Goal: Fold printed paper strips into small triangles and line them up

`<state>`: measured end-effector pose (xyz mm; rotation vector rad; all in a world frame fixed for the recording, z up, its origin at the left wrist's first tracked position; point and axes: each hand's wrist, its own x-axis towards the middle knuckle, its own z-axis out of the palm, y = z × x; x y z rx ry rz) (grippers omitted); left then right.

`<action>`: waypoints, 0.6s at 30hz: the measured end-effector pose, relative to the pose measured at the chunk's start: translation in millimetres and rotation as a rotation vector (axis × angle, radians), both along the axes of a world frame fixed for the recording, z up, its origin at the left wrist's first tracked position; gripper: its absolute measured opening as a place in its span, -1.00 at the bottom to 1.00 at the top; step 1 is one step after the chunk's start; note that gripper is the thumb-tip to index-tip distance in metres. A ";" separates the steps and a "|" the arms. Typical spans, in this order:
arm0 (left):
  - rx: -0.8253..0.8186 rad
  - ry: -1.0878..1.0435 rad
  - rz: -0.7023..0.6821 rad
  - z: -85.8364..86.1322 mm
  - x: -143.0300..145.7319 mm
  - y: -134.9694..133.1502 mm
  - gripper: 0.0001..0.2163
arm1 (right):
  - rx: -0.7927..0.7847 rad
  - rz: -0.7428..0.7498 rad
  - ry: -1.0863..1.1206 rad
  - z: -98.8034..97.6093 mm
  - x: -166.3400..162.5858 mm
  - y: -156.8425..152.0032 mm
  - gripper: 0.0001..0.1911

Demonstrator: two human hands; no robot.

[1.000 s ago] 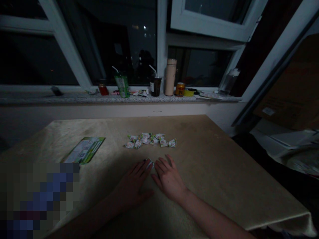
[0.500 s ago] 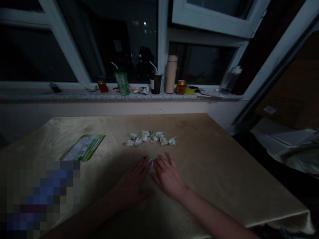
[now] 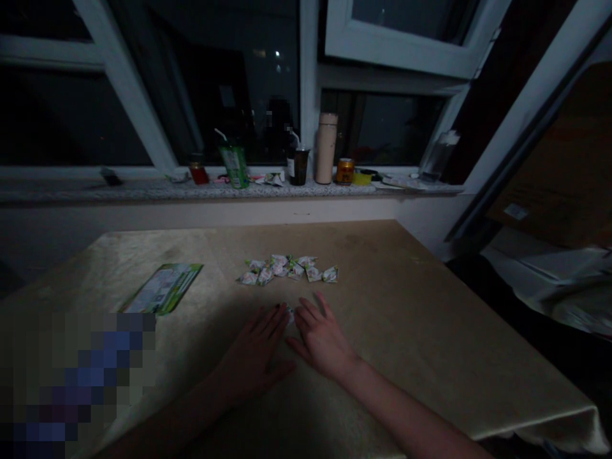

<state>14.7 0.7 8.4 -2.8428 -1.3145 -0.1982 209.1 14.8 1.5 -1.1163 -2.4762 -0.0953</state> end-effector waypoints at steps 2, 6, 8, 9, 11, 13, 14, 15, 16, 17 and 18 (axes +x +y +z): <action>0.003 -0.012 0.022 -2.6 -0.7 -1.9 -0.30 | -0.010 0.000 0.008 0.2 0.1 0.2 -0.61; -0.025 -0.062 0.045 -9.4 -2.1 -4.0 -0.27 | -0.017 -0.006 0.014 1.2 -2.0 -0.3 -0.60; -0.046 -0.070 0.044 -11.6 -2.4 -3.8 -0.22 | -0.010 -0.009 0.016 0.7 -3.4 -0.2 -0.61; -0.052 -0.073 0.040 -12.0 -2.4 -3.5 -0.21 | -0.004 -0.009 0.018 0.1 -4.0 0.1 -0.61; -0.046 -0.084 0.034 -11.5 -2.3 -2.9 -0.22 | 0.007 -0.006 0.027 -1.6 -4.6 1.0 -0.62; -0.039 -0.078 0.027 -9.7 -2.0 -2.5 -0.24 | 0.000 0.009 0.032 -3.7 -4.9 2.3 -0.61; -0.039 -0.068 0.028 -8.6 -1.8 -2.5 -0.25 | -0.010 0.021 0.034 -4.9 -4.9 2.9 -0.60; -0.043 -0.059 0.028 -7.5 -1.6 -2.4 -0.24 | -0.025 0.034 0.036 -5.9 -4.8 3.4 -0.59; -0.046 -0.052 0.027 -6.5 -1.2 -2.4 -0.24 | -0.041 0.045 0.038 -6.5 -4.8 3.8 -0.58; -0.047 -0.047 0.027 -5.7 -0.9 -2.4 -0.25 | -0.059 0.054 0.042 -6.8 -4.7 3.9 -0.58; -0.046 -0.044 0.025 -5.1 -0.6 -2.3 -0.25 | -0.078 0.059 0.048 -6.4 -4.7 3.8 -0.58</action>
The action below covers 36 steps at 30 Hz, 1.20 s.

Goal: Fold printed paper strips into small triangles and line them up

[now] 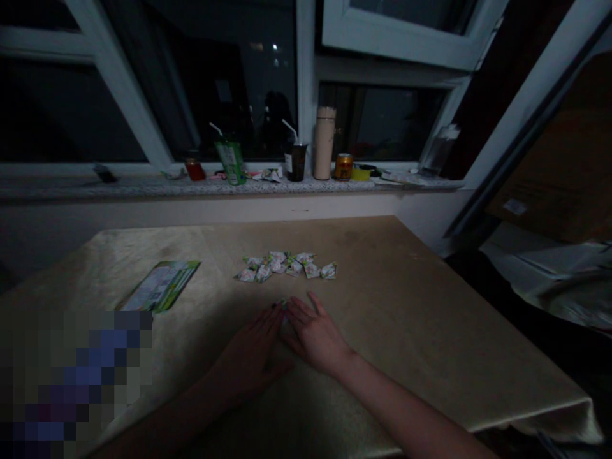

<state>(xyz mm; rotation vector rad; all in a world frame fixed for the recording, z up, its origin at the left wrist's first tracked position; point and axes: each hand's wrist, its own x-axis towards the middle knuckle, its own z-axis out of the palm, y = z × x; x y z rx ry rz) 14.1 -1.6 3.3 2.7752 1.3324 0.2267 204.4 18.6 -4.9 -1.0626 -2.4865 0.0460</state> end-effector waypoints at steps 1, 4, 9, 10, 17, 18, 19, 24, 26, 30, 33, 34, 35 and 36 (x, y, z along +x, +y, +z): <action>0.003 0.003 -0.001 0.4 0.2 0.1 -0.25 | -0.020 0.004 0.005 1.0 0.0 -0.2 -0.58; 0.013 0.017 -0.006 1.0 -1.3 1.1 -0.25 | -0.068 0.003 0.027 6.6 -0.3 -1.3 -0.59; -0.026 0.027 -0.073 5.3 -13.9 4.0 -0.33 | -0.139 0.010 0.060 12.3 3.4 0.9 -0.59; -0.038 0.018 -0.091 6.6 -16.8 4.5 -0.34 | -0.168 0.018 0.064 12.2 5.2 2.2 -0.59; -0.119 -0.012 -0.077 16.4 -21.6 5.7 -0.34 | -0.285 0.061 0.074 11.0 13.8 5.4 -0.55; -0.129 -0.012 -0.071 18.0 -20.0 5.5 -0.34 | -0.274 0.062 0.073 10.9 13.7 4.8 -0.53; -0.137 -0.011 -0.059 19.4 -18.2 5.2 -0.34 | -0.261 0.062 0.072 10.6 13.3 4.3 -0.52; -0.147 -0.001 0.016 19.1 -10.7 2.2 -0.25 | -0.162 0.053 0.058 8.9 9.0 4.1 -0.57; -0.149 -0.008 0.009 15.8 -10.7 1.6 -0.23 | -0.125 0.045 0.052 8.4 6.7 4.1 -0.59; -0.108 -0.046 -0.003 7.0 -14.3 2.2 -0.23 | -0.084 0.021 0.056 7.5 2.3 3.3 -0.61; -0.073 -0.082 -0.022 0.3 -16.6 2.9 -0.24 | -0.103 0.030 0.033 7.4 1.4 3.6 -0.53; -0.069 -0.086 -0.023 -1.5 -16.9 3.0 -0.24 | -0.120 0.043 0.016 7.6 1.6 4.0 -0.50; -0.069 -0.083 -0.022 -2.8 -17.1 3.2 -0.24 | -0.141 0.060 -0.001 8.0 2.1 4.4 -0.46; -0.073 -0.078 -0.020 -3.5 -17.1 3.3 -0.23 | -0.163 0.078 -0.016 8.6 2.6 4.8 -0.43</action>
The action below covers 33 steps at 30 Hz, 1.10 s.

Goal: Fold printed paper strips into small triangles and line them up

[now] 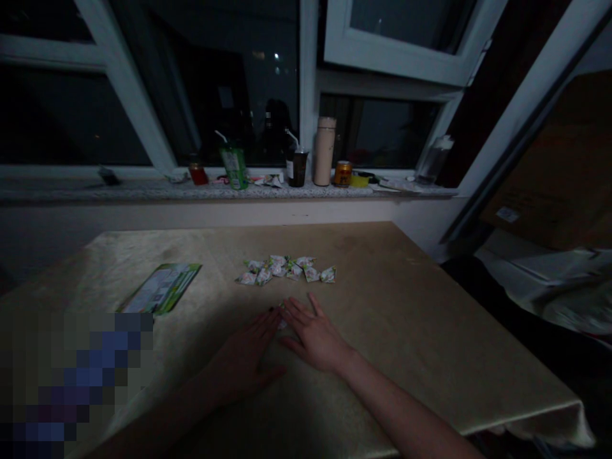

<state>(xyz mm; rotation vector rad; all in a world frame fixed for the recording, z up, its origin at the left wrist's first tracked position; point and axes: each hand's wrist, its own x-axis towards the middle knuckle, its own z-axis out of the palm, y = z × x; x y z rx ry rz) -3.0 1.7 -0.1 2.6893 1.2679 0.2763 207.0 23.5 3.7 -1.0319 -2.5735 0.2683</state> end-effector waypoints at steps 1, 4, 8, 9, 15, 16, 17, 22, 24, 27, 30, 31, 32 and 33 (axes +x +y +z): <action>-0.005 0.005 0.000 0.1 0.1 0.1 -0.23 | -0.020 0.018 -0.012 0.7 0.6 0.4 -0.41; -0.004 0.008 -0.010 4.6 0.2 0.8 -0.28 | -0.047 0.047 -0.023 2.9 2.4 1.8 -0.39; 0.009 0.053 -0.029 14.3 -0.2 2.0 -0.36 | -0.025 0.046 -0.028 4.8 2.9 3.7 -0.38; 0.006 0.067 -0.033 16.0 -0.2 2.2 -0.36 | -0.015 0.042 -0.027 5.0 2.6 4.0 -0.38; 0.011 0.117 -0.026 18.2 1.3 1.2 -0.32 | 0.017 0.018 -0.012 6.2 -1.3 5.0 -0.44; 0.013 0.121 -0.025 17.7 1.4 0.8 -0.32 | 0.017 0.021 -0.011 6.2 -1.8 5.6 -0.44; 0.015 0.121 -0.022 17.1 1.5 0.3 -0.33 | 0.013 0.029 -0.011 6.0 -2.1 6.4 -0.44; -0.006 0.100 -0.022 14.6 1.6 -0.3 -0.32 | -0.039 0.065 -0.005 3.0 -1.4 10.4 -0.39; -0.025 0.093 -0.016 14.8 1.2 0.6 -0.31 | -0.062 0.069 -0.002 2.4 0.0 11.2 -0.37; -0.033 0.065 -0.027 16.5 -0.8 2.5 -0.38 | -0.095 0.081 -0.003 3.6 2.7 12.0 -0.31; -0.013 0.048 -0.050 18.7 -2.2 3.7 -0.43 | -0.093 0.091 -0.019 5.6 4.5 13.0 -0.29; -0.006 0.053 -0.047 19.1 -2.0 3.8 -0.41 | -0.082 0.091 -0.026 6.0 4.4 13.3 -0.30; -0.002 0.061 -0.041 19.2 -1.4 3.7 -0.39 | -0.067 0.088 -0.032 6.3 4.0 13.6 -0.32; 0.002 0.069 -0.033 18.9 -0.5 3.4 -0.37 | -0.049 0.081 -0.034 6.4 3.2 13.8 -0.34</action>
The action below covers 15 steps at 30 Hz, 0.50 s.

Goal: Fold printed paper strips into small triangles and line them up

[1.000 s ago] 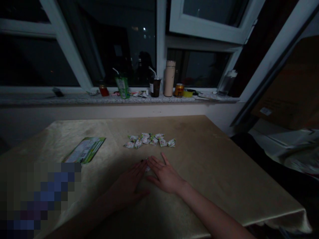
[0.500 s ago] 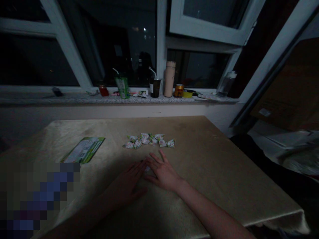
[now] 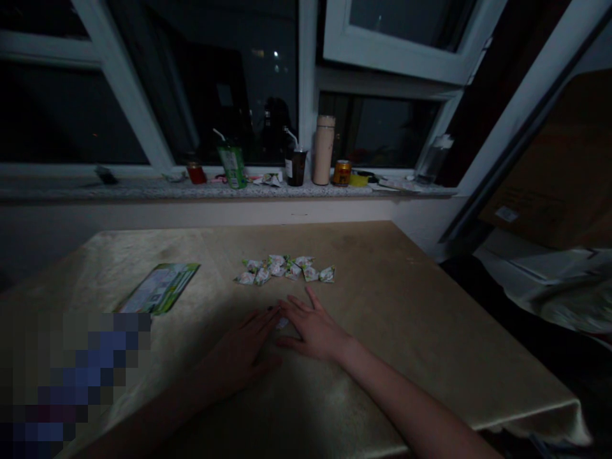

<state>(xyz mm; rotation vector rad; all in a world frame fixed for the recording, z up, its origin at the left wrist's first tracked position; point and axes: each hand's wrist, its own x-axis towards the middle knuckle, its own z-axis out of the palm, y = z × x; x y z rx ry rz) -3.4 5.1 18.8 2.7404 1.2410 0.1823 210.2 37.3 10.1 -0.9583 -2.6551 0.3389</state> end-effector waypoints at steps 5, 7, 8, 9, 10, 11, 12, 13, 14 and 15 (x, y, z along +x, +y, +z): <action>0.028 0.002 0.025 -6.2 3.3 -2.4 -0.32 | 0.082 -0.047 0.020 0.0 -6.1 2.1 -0.44; 0.044 -0.011 0.023 -9.2 2.7 -3.0 -0.32 | 0.079 -0.050 0.035 0.5 -6.2 4.0 -0.50; 0.049 -0.018 0.023 -10.6 2.2 -3.1 -0.32 | 0.069 -0.046 0.041 0.9 -5.3 5.0 -0.53; 0.052 -0.024 0.024 -11.8 1.8 -3.0 -0.32 | 0.060 -0.039 0.043 1.4 -3.7 5.7 -0.56; 0.053 -0.024 0.024 -12.7 1.7 -2.9 -0.32 | 0.055 -0.031 0.044 2.0 -1.6 6.1 -0.57; 0.054 -0.020 0.025 -13.3 1.8 -2.7 -0.32 | 0.056 -0.023 0.042 2.5 0.9 5.9 -0.58; 0.055 -0.012 0.028 -13.5 2.1 -2.4 -0.32 | 0.062 -0.015 0.037 2.9 3.5 5.1 -0.59; 0.057 -0.004 0.031 -13.5 2.6 -2.1 -0.33 | 0.073 -0.012 0.032 3.2 6.0 3.9 -0.60; 0.058 0.003 0.034 -13.3 3.2 -1.9 -0.33 | 0.084 -0.013 0.028 3.3 8.2 2.2 -0.60; 0.060 0.007 0.035 -12.9 3.7 -1.6 -0.33 | 0.093 -0.018 0.024 3.1 10.0 0.3 -0.60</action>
